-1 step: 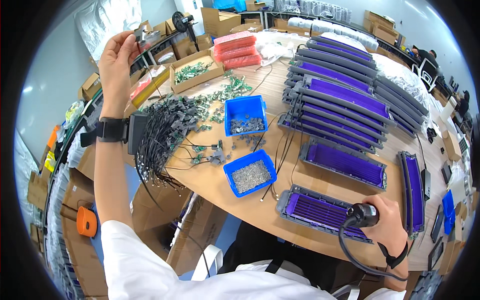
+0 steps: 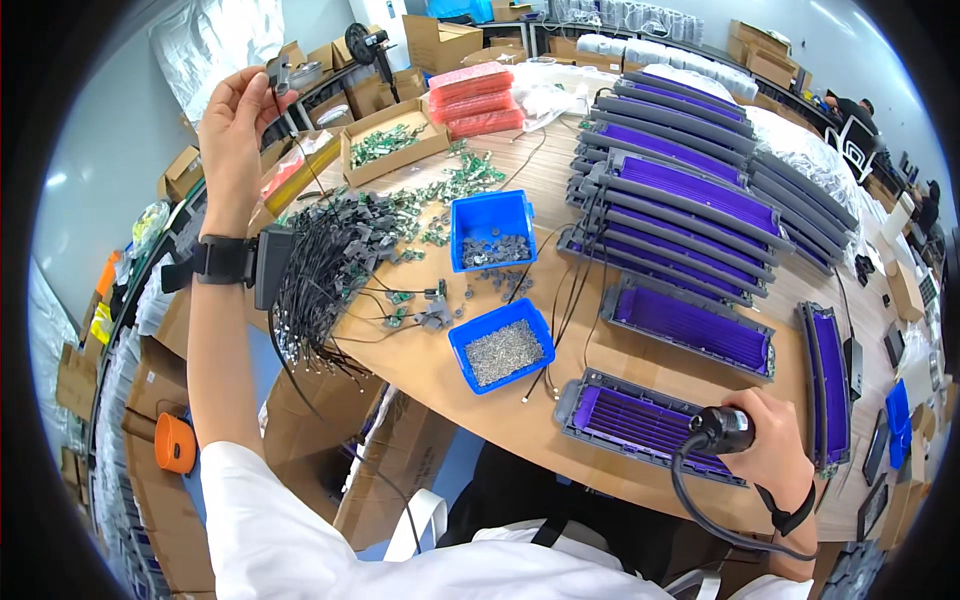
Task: The person uses a handheld electric screwdriver to fasten screws into purple electronic components on a workbench. They repeatedly pick up screws from a blue bin, align them with the component, and drive them in before moving to the next unit.
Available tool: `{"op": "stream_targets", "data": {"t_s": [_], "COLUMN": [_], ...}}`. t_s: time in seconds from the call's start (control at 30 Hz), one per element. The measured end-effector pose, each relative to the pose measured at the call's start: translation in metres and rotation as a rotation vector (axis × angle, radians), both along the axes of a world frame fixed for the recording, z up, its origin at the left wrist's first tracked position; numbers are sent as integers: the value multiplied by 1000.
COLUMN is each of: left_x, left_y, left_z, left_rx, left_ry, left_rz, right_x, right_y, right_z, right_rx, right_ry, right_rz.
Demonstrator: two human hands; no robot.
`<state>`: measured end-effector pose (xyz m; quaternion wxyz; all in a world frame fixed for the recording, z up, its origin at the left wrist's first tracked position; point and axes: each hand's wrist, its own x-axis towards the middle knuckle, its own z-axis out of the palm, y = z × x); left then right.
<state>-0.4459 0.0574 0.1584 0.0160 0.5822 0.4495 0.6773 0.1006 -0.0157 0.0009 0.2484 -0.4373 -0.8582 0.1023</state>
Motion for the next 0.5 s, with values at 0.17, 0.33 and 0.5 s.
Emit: {"op": "stream_targets", "data": {"t_s": [0.17, 0.33, 0.5], "left_x": [-11, 26, 23], "left_y": [8, -34, -81], "left_z": [-30, -5, 37], "left_rx": [-280, -75, 80], "left_ry": [159, -19, 60], "left_rz": [64, 29, -72], "right_x": [-8, -7, -3], "right_y": [0, -3, 4], "right_z": [-6, -6, -10], "right_rx": [-26, -54, -110], "right_ry": [-4, -27, -158], "right_rz": [27, 21, 29]}}
